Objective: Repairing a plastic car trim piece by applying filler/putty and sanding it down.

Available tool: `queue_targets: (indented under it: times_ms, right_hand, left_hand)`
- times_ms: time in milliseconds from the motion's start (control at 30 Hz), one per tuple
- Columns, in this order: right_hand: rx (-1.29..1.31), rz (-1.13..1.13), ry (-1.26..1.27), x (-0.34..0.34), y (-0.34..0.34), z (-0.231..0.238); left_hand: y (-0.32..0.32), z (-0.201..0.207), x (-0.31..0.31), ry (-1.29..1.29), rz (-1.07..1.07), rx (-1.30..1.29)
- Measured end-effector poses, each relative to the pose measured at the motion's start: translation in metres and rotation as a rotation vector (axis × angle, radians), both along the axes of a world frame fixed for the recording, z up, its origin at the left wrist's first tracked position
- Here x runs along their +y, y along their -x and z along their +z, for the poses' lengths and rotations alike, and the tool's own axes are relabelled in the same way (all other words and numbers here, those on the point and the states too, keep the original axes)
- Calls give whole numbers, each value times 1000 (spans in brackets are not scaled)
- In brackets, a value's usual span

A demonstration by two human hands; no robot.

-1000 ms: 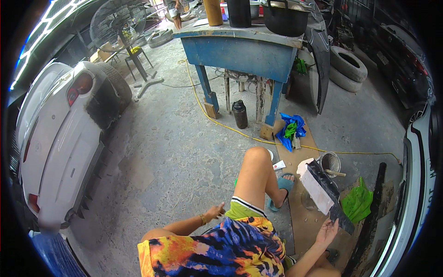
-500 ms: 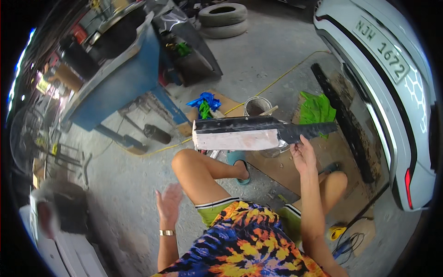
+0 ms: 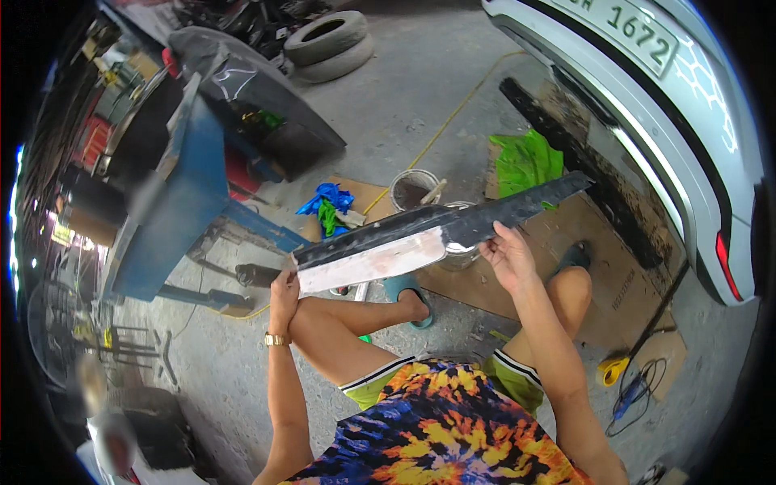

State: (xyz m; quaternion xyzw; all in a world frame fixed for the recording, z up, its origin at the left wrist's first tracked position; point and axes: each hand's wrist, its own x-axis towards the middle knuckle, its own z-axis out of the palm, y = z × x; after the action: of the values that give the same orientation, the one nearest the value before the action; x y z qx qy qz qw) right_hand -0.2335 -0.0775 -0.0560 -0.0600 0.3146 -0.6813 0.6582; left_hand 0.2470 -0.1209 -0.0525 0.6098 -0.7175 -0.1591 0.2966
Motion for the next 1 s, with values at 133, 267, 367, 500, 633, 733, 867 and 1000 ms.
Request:
queue_targets:
  times_ms: [133,267,367,500,633,733,867,1000]
  right_hand:
    - [22,-16,-31,6,5,7]
    - [27,2,-36,-1,1,4]
    - [32,50,-3,-5,-12,-6]
    - [40,48,-93,6,-2,-6]
    - [92,76,-55,19,10,-3]
    - [58,119,-48,16,3,2]
    - [54,130,-31,14,1,5]
    - [53,148,-16,15,3,5]
  left_hand:
    - [10,-11,-12,52,-25,4]
    - [-6,-21,-7,8,41,-14]
    - [-26,-18,10,-120,118,10]
    - [-21,-30,-1,-341,216,349]
    - [-9,-29,-7,-308,144,411]
    - [-19,-22,6,-278,234,428]
    - [-25,-19,10,-279,249,547]
    - [-24,-23,6,-296,279,642]
